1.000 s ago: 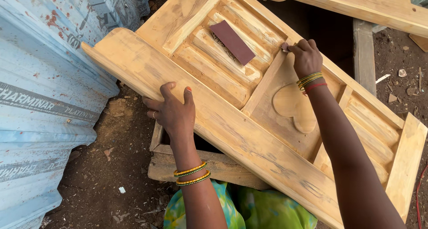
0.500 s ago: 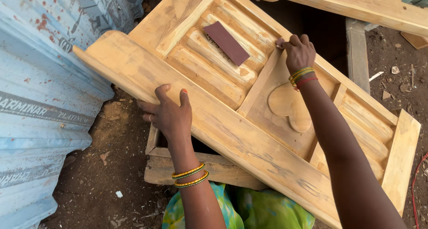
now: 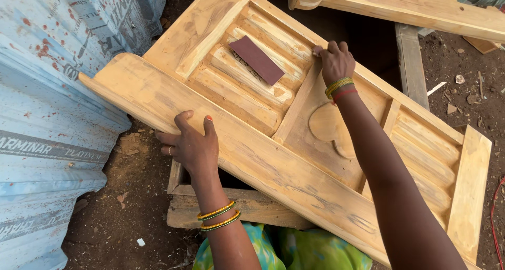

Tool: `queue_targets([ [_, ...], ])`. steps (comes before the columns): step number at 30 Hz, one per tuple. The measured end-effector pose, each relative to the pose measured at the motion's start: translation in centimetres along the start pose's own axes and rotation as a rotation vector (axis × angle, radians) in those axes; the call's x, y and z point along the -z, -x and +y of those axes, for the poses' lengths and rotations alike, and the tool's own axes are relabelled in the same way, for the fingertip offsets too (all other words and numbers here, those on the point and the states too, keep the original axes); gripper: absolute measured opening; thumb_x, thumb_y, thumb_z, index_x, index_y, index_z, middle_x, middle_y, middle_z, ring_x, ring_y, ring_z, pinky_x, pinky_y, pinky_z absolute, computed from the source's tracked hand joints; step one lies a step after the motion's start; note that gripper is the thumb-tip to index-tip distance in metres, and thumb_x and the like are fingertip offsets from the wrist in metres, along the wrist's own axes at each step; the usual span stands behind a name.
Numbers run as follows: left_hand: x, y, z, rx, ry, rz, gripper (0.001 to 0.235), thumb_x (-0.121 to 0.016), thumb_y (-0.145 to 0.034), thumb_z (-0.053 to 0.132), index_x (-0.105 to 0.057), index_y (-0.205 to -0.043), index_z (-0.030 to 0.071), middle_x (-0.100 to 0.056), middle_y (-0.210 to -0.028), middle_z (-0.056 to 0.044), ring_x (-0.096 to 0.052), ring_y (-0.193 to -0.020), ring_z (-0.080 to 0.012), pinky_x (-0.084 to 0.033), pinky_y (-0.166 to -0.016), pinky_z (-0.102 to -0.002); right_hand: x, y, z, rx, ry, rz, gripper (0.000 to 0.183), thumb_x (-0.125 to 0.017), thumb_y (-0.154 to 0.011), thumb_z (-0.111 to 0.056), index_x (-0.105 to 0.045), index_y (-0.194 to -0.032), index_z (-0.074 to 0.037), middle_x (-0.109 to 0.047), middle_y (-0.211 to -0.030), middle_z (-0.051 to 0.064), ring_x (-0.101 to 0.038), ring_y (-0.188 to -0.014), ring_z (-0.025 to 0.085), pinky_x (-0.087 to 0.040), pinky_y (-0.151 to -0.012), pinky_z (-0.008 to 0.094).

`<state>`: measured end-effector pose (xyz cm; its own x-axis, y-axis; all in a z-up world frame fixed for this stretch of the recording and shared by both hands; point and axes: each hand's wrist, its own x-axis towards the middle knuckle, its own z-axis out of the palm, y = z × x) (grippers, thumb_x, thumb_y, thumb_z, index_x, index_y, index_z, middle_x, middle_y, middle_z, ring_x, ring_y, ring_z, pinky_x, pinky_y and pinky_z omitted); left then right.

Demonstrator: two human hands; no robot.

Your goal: The person sands a wooden tray with a heart-shaped cutout using a sanding block. They hold the tray steady with one hand and rub the sanding block across the surface and edges.

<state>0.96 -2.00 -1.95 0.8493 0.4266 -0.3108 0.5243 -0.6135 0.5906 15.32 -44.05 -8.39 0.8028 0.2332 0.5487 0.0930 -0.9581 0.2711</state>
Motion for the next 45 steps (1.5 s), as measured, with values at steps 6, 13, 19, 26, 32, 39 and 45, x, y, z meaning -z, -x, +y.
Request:
queue_targets([
  [6, 0.2, -0.3, -0.2, 0.016, -0.002, -0.036, 0.052, -0.059, -0.099, 0.048, -0.038, -0.142, 0.027, 0.000, -0.153, -0.043, -0.020, -0.137, -0.0668, -0.056, -0.093, -0.057, -1.6, -4.2, -0.9, -0.219, 0.005, -0.104, 0.011, -0.074, -0.086, -0.024, -0.079, -0.086, -0.014, -0.063, -0.091, 0.000, -0.058, -0.087, 0.025, -0.053, -0.068, 0.038],
  [13, 0.0, -0.3, 0.0, 0.003, -0.042, -0.016, 0.054, -0.060, -0.099, 0.048, -0.035, -0.143, 0.027, 0.000, -0.151, -0.044, -0.024, -0.135, -0.0631, -0.054, -0.091, -0.057, 0.8, -1.6, -2.0, -0.059, 0.008, -0.095, 0.016, -0.065, -0.090, -0.011, -0.080, -0.093, -0.016, -0.063, -0.094, 0.001, -0.060, -0.093, 0.024, -0.052, -0.065, 0.036],
  [19, -0.2, 0.0, 0.1, -0.008, -0.028, -0.003, 0.054, -0.060, -0.099, 0.047, -0.035, -0.142, 0.027, -0.002, -0.151, -0.045, -0.023, -0.136, -0.0641, -0.055, -0.091, -0.055, 0.7, -1.9, -1.0, -0.116, -0.069, -0.042, 0.010, -0.071, -0.094, -0.018, -0.080, -0.091, -0.017, -0.062, -0.091, 0.002, -0.060, -0.089, 0.024, -0.052, -0.065, 0.038],
  [26, 0.3, -0.4, 0.1, -0.003, -0.006, 0.009, 0.049, -0.063, -0.098, 0.044, -0.039, -0.139, 0.032, -0.004, -0.151, -0.044, -0.021, -0.137, -0.0662, -0.054, -0.093, -0.059, -0.1, -3.6, -1.1, -0.180, -0.049, -0.027, 0.009, -0.074, -0.086, -0.013, -0.079, -0.089, -0.020, -0.062, -0.089, 0.000, -0.060, -0.087, 0.024, -0.052, -0.065, 0.037],
  [32, 0.5, -0.5, -0.3, 0.004, 0.030, 0.006, 0.047, -0.064, -0.098, 0.045, -0.042, -0.138, 0.032, -0.002, -0.152, -0.043, -0.016, -0.139, -0.0678, -0.053, -0.095, -0.059, 1.2, 0.8, -1.7, -0.091, -0.030, -0.100, 0.007, -0.073, -0.090, -0.012, -0.077, -0.088, -0.017, -0.063, -0.094, -0.001, -0.061, -0.094, 0.023, -0.052, -0.066, 0.036],
  [39, 1.1, -0.6, -0.4, 0.016, 0.013, -0.068, 0.050, -0.061, -0.098, 0.048, -0.041, -0.141, 0.032, -0.001, -0.153, -0.042, -0.016, -0.139, -0.0683, -0.059, -0.088, -0.054, -2.9, -4.4, -0.1, -0.170, 0.006, -0.053, 0.005, -0.075, -0.084, -0.017, -0.078, -0.086, -0.015, -0.064, -0.090, 0.002, -0.061, -0.088, 0.025, -0.054, -0.065, 0.037],
  [45, 1.0, -0.6, -0.3, -0.005, 0.019, -0.097, 0.054, -0.062, -0.096, 0.049, -0.039, -0.141, 0.030, 0.001, -0.153, -0.044, -0.016, -0.139, -0.0688, -0.061, -0.087, -0.052, -1.3, -2.9, 0.2, -0.126, -0.007, -0.036, 0.009, -0.072, -0.092, -0.013, -0.079, -0.089, -0.018, -0.063, -0.090, 0.001, -0.061, -0.085, 0.024, -0.052, -0.065, 0.037],
])
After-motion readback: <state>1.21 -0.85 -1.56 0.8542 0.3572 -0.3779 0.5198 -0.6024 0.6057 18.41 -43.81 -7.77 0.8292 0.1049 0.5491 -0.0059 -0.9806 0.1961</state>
